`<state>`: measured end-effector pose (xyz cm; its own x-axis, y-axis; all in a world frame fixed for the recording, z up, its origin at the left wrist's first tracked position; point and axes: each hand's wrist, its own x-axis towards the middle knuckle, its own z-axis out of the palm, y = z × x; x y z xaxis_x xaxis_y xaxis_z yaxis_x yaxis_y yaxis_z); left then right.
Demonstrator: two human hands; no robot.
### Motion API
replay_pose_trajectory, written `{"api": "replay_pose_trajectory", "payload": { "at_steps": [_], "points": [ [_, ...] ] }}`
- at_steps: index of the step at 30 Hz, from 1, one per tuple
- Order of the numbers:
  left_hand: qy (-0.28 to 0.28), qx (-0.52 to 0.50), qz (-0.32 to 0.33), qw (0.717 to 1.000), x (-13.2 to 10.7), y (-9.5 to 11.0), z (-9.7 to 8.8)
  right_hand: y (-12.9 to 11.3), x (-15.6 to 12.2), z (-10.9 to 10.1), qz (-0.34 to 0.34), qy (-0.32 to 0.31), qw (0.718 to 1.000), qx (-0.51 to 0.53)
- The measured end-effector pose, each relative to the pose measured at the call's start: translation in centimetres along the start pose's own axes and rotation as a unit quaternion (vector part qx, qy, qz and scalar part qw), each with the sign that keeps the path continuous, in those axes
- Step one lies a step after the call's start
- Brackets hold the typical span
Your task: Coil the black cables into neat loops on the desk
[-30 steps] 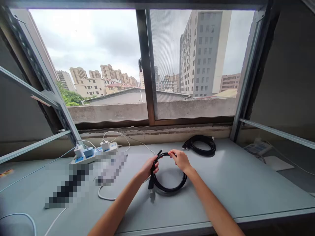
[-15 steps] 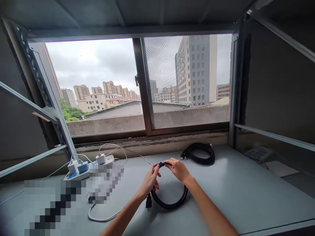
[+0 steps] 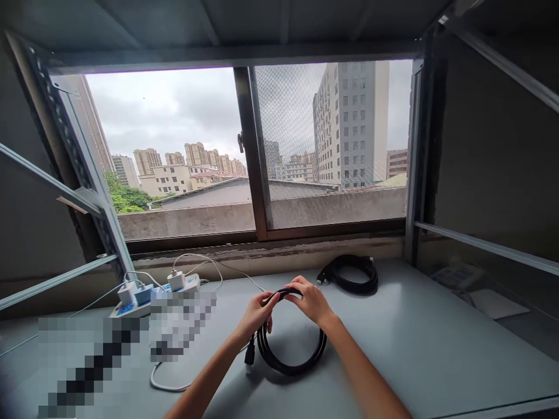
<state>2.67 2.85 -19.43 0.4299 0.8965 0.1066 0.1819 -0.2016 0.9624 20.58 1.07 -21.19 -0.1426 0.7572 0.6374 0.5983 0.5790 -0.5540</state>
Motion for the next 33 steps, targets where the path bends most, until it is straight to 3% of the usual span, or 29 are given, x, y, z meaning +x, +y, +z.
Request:
{"api": "replay_pose_trajectory", "payload": {
  "at_steps": [13, 23, 27, 33],
  "points": [
    [-0.041, -0.029, 0.000, 0.999, -0.4, -0.9, 0.4, 0.6, 0.0, 0.3, 0.066, -0.012, 0.993, 0.096],
    [-0.019, -0.093, -0.061, 0.994, -1.1, -0.2, 1.0, 0.2, -0.1, 0.2, 0.151, -0.069, 0.953, 0.255],
    [-0.021, -0.134, -0.082, 0.987, -1.3, 0.1, 0.8, -0.7, -0.5, 0.1, 0.145, -0.090, 0.945, 0.277],
    [-0.014, -0.182, -0.102, 0.978, -1.5, 0.2, 0.8, -2.1, -0.9, -0.5, 0.054, -0.082, 0.974, 0.202]
  ]
}}
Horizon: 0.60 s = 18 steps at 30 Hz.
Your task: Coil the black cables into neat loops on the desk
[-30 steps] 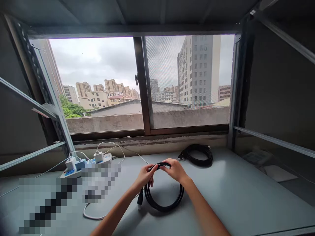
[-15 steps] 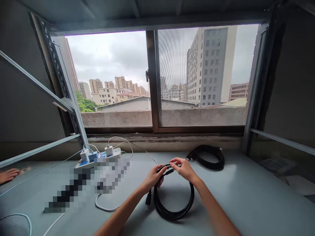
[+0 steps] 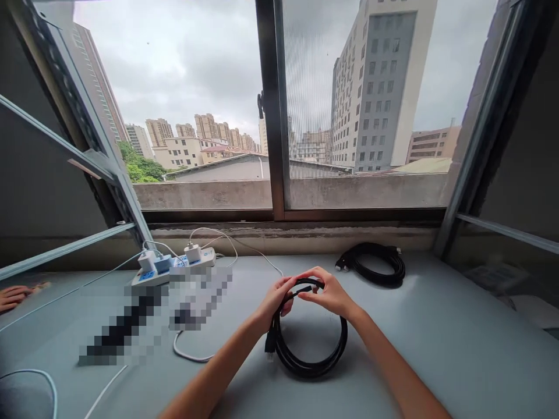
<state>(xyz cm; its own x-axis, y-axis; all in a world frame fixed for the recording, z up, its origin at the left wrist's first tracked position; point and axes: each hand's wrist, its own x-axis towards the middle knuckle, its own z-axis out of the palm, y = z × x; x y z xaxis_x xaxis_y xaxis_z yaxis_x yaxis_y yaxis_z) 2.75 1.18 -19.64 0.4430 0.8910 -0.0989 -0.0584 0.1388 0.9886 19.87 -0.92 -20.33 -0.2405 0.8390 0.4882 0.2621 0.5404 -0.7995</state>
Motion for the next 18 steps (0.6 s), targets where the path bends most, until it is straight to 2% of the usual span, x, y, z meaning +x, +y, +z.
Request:
{"api": "replay_pose_trajectory", "payload": {
  "at_steps": [5, 13, 15, 18],
  "points": [
    [0.027, -0.009, -0.011, 1.000, 0.1, 0.6, 0.2, 0.1, -0.2, 0.5, -0.032, 0.048, 0.996, -0.075],
    [0.026, 0.049, -0.003, 0.998, -0.5, 2.4, -0.8, 0.6, -0.7, 1.7, 0.001, 0.119, 0.984, -0.129],
    [0.023, 0.062, 0.001, 0.998, -0.6, 2.2, -0.8, 0.9, -0.8, 1.8, 0.002, 0.111, 0.984, -0.141],
    [0.029, 0.061, -0.007, 0.998, -0.4, 1.7, -0.7, 1.3, -0.9, 1.8, -0.020, 0.067, 0.982, -0.174]
  ]
}}
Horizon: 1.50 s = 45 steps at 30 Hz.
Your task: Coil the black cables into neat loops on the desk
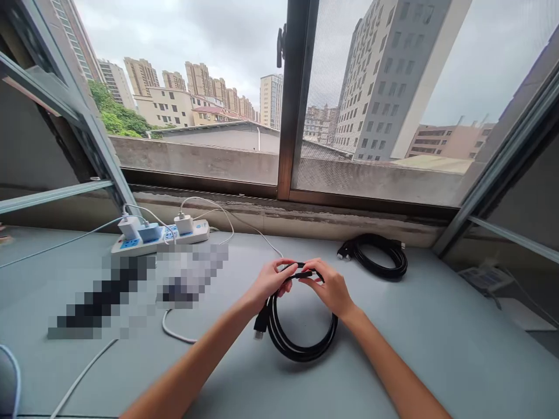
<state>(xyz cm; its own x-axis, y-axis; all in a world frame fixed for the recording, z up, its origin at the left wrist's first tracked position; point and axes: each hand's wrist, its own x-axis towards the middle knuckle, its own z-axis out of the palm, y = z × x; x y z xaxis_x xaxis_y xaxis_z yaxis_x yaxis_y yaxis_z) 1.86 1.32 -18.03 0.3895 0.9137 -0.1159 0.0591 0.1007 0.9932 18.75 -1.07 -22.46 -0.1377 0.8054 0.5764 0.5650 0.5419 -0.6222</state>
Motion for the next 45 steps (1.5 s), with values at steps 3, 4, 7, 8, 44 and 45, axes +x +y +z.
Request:
{"api": "replay_pose_trajectory", "payload": {
  "at_steps": [3, 4, 7, 8, 44, 45],
  "points": [
    [0.007, -0.002, -0.009, 1.000, 0.1, -0.5, 0.2, 0.1, -0.2, 0.2, -0.021, -0.010, 0.999, -0.037],
    [0.007, -0.003, -0.012, 1.000, 0.1, -0.6, 0.2, 0.1, -0.3, 0.3, -0.022, -0.009, 0.999, -0.047],
    [0.001, -0.010, -0.021, 1.000, 0.1, -0.8, 0.2, 0.0, -0.5, 0.4, -0.019, -0.007, 0.998, -0.064],
    [-0.001, -0.015, -0.025, 1.000, 0.0, -0.9, 0.2, 0.0, -0.6, 0.4, -0.014, -0.008, 0.998, -0.068],
    [0.121, 0.057, -0.024, 0.991, 0.1, -0.5, -2.2, 2.2, 0.8, -2.3, 0.154, -0.003, 0.988, 0.024],
    [0.125, 0.052, -0.022, 0.991, 0.1, -0.6, -2.3, 2.2, 0.8, -2.3, 0.156, -0.003, 0.987, 0.031]
  ]
}}
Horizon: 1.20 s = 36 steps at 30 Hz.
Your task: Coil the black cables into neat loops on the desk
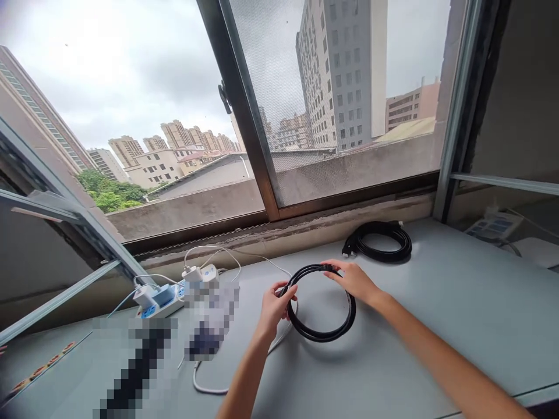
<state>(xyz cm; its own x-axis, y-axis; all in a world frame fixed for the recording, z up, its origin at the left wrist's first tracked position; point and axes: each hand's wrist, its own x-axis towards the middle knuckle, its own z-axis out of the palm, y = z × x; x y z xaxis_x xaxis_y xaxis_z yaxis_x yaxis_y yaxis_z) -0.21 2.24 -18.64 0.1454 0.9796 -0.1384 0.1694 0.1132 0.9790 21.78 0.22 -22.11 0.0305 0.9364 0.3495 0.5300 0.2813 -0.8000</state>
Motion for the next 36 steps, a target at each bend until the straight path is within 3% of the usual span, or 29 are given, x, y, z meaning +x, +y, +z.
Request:
{"api": "replay_pose_trajectory", "payload": {
  "at_steps": [5, 11, 16, 20, 27, 32, 36],
  "points": [
    [-0.004, -0.039, -0.009, 0.999, 0.4, -0.3, -0.2, -0.5, 0.3, -0.1, 0.010, 0.000, 0.998, 0.069],
    [-0.041, -0.089, -0.041, 0.994, 0.2, 0.2, 0.0, 0.0, 0.7, -0.8, 0.038, 0.089, 0.993, 0.064],
    [-0.071, -0.064, -0.050, 0.994, -0.4, 0.2, 0.8, 1.5, 1.0, -0.8, 0.054, 0.147, 0.987, 0.039],
    [-0.063, -0.055, -0.080, 0.993, -1.1, -0.3, 2.0, 2.7, 0.9, -0.6, 0.049, 0.153, 0.987, -0.004],
    [-0.054, 0.010, -0.066, 0.996, -2.6, -0.3, 3.4, 4.7, 1.0, -0.8, 0.059, 0.130, 0.987, -0.070],
    [-0.033, 0.120, 0.052, 0.991, -2.9, -0.6, 3.5, 4.8, 1.1, -0.6, 0.046, 0.107, 0.990, -0.085],
    [-0.001, 0.252, 0.198, 0.947, -2.8, -0.6, 3.2, 4.3, 0.9, -0.8, 0.055, 0.098, 0.987, -0.116]
  ]
}}
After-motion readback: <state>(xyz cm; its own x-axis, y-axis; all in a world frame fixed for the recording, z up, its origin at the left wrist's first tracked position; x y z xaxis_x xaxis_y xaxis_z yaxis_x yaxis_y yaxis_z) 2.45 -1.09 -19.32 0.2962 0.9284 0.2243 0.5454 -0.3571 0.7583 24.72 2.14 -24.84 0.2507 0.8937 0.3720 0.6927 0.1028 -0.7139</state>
